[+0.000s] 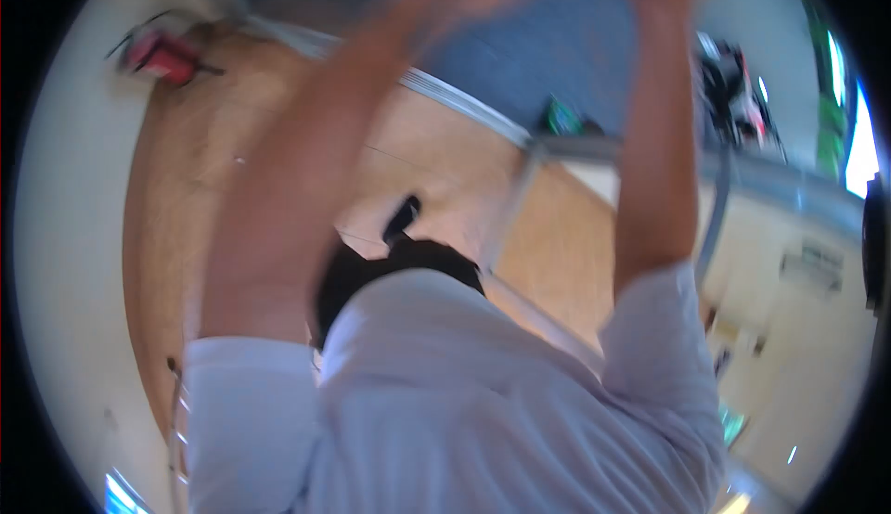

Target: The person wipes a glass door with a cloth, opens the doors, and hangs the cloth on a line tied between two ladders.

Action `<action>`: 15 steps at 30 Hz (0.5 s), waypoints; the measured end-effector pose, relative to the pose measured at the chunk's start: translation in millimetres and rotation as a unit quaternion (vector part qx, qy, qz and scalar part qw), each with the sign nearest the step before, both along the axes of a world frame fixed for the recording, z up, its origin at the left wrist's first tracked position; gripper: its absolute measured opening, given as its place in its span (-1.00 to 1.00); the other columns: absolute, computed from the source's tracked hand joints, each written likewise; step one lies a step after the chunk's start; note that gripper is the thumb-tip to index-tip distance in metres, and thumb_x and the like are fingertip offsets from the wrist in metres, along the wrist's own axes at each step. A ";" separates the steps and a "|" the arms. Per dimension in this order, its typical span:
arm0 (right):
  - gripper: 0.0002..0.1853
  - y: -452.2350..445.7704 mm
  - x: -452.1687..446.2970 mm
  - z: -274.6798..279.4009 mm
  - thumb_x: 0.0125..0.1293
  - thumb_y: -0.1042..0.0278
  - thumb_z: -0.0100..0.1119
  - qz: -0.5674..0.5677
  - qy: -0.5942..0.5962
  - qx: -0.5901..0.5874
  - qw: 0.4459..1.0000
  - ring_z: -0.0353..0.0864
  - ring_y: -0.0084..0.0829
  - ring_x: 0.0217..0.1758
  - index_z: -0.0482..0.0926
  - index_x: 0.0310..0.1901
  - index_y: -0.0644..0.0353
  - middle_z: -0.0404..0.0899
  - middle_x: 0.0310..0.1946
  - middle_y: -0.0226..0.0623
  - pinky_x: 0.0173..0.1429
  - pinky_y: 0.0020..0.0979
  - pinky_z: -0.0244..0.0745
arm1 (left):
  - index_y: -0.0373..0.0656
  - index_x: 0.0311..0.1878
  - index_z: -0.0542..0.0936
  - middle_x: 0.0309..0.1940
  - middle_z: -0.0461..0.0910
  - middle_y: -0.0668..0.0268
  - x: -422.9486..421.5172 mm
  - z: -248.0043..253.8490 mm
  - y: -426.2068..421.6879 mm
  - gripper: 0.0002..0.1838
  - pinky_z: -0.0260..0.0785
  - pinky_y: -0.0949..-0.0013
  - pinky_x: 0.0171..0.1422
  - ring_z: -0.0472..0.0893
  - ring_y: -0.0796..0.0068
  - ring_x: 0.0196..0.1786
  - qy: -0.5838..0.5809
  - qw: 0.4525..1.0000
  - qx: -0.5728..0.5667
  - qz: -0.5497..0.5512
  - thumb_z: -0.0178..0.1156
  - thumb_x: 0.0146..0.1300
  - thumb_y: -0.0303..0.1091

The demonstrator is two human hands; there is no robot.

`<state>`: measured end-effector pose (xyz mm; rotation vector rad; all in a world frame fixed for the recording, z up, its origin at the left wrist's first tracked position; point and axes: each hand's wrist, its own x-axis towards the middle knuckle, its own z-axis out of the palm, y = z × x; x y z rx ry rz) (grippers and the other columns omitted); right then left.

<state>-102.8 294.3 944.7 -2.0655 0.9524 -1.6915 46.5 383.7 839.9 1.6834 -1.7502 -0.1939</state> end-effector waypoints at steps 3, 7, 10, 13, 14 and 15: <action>-0.55 24.1 -19.8 -23.6 0.44 0.21 0.06 -0.063 -0.096 0.073 0.991 0.61 -0.14 0.11 0.37 0.24 0.31 0.55 0.14 0.01 0.22 -0.19 0.54 | -0.17 0.10 0.60 0.01 0.63 0.11 9.5 -6.8 13.7 -0.35 0.49 0.08 0.15 0.64 0.11 0.10 0.078 0.995 -0.054 0.002 0.21 0.25 0.25; -0.66 104.3 2.6 -73.7 0.44 0.21 0.16 -0.204 0.202 -0.077 0.955 0.56 -0.26 0.05 0.56 0.02 0.35 0.55 0.02 -0.10 0.09 -0.21 0.48 | -0.17 0.05 0.56 -0.04 0.59 0.17 12.3 -16.6 13.9 -0.53 0.38 0.10 0.16 0.63 0.17 0.02 0.150 0.979 -0.135 -0.020 0.30 0.23 -0.02; -0.62 127.5 53.5 -88.2 0.44 0.22 0.19 -0.088 0.271 -0.104 0.953 0.55 -0.19 0.08 0.52 0.10 0.35 0.54 0.03 -0.07 0.14 -0.16 0.45 | -0.15 0.03 0.57 -0.06 0.59 0.19 15.8 -29.7 16.4 -0.57 0.38 0.11 0.15 0.63 0.16 0.00 0.199 0.971 -0.107 -0.076 0.31 0.12 -0.15; -0.53 87.0 68.3 -91.3 0.51 0.23 0.09 -0.085 0.295 0.008 0.952 0.51 -0.31 0.18 0.40 0.32 0.33 0.50 0.17 -0.16 0.28 -0.29 0.39 | -0.11 -0.10 0.61 -0.01 0.59 0.18 11.5 -40.8 -11.2 -0.69 0.39 0.16 0.14 0.63 0.18 -0.02 0.290 0.934 -0.193 -0.077 0.25 0.05 -0.27; -0.51 72.5 70.9 -92.1 0.53 0.17 0.05 -0.085 0.259 0.059 0.960 0.49 -0.29 0.23 0.40 0.33 0.32 0.50 0.20 -0.15 0.34 -0.26 0.36 | -0.10 -0.14 0.63 0.01 0.60 0.18 14.4 -43.6 -15.1 -0.74 0.40 0.17 0.13 0.63 0.19 -0.02 0.287 0.938 -0.179 -0.080 0.23 0.06 -0.31; -0.50 59.4 74.3 -93.7 0.55 0.11 -0.01 -0.046 0.242 0.047 0.968 0.46 -0.26 0.30 0.40 0.34 0.31 0.48 0.24 -0.13 0.39 -0.24 0.31 | -0.10 -0.18 0.63 0.05 0.60 0.19 18.5 -54.3 -10.8 -0.77 0.41 0.16 0.13 0.62 0.19 0.00 0.267 0.929 -0.247 -0.069 0.24 0.06 -0.32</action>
